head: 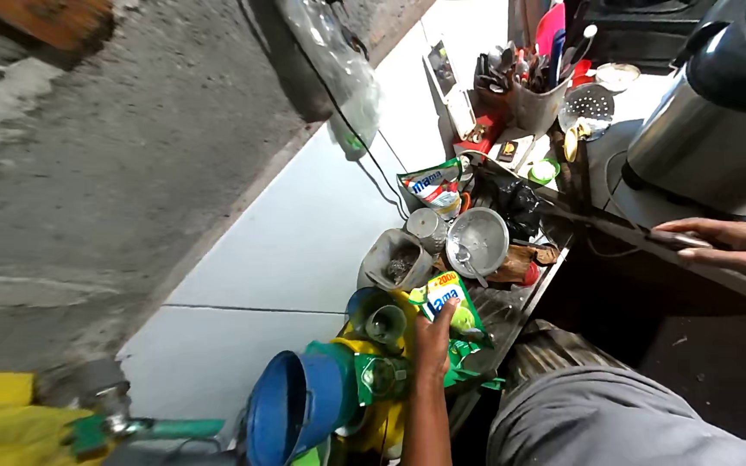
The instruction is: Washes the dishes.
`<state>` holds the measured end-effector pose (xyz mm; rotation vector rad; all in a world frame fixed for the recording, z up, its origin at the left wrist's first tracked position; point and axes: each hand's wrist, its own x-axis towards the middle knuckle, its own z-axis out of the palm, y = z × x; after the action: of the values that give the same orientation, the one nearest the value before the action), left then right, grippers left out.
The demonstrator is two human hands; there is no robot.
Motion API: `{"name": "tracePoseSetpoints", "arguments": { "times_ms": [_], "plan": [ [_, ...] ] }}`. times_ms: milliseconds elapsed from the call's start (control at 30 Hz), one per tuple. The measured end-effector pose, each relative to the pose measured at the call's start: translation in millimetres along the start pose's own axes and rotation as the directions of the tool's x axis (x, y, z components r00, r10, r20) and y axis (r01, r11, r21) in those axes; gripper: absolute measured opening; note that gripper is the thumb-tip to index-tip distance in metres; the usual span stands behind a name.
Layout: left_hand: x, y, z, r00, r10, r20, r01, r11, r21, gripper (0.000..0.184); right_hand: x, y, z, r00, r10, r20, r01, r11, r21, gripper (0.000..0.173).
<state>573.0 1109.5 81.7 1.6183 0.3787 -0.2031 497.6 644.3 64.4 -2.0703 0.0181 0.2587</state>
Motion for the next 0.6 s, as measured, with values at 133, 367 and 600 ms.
{"name": "tracePoseSetpoints", "arguments": {
  "times_ms": [133, 367, 600],
  "plan": [
    [-1, 8, 3, 0.999, 0.012, 0.032, -0.013, 1.0, 0.017, 0.028, 6, -53, 49, 0.993, -0.085, -0.08, 0.107, 0.937, 0.332, 0.046],
    [-23, 26, -6, 0.992, 0.123, 0.025, -0.123, 0.992, -0.022, 0.025, 57, -126, 124, 0.821, -0.557, 0.13, 0.563, 0.826, -0.013, 0.048],
    [-46, 37, -27, 0.991, 0.134, 0.027, -0.134, 0.991, -0.005, 0.024, 83, -160, 164, 0.766, -0.381, 0.518, 0.464, 0.885, -0.034, 0.063]
  ]
}}
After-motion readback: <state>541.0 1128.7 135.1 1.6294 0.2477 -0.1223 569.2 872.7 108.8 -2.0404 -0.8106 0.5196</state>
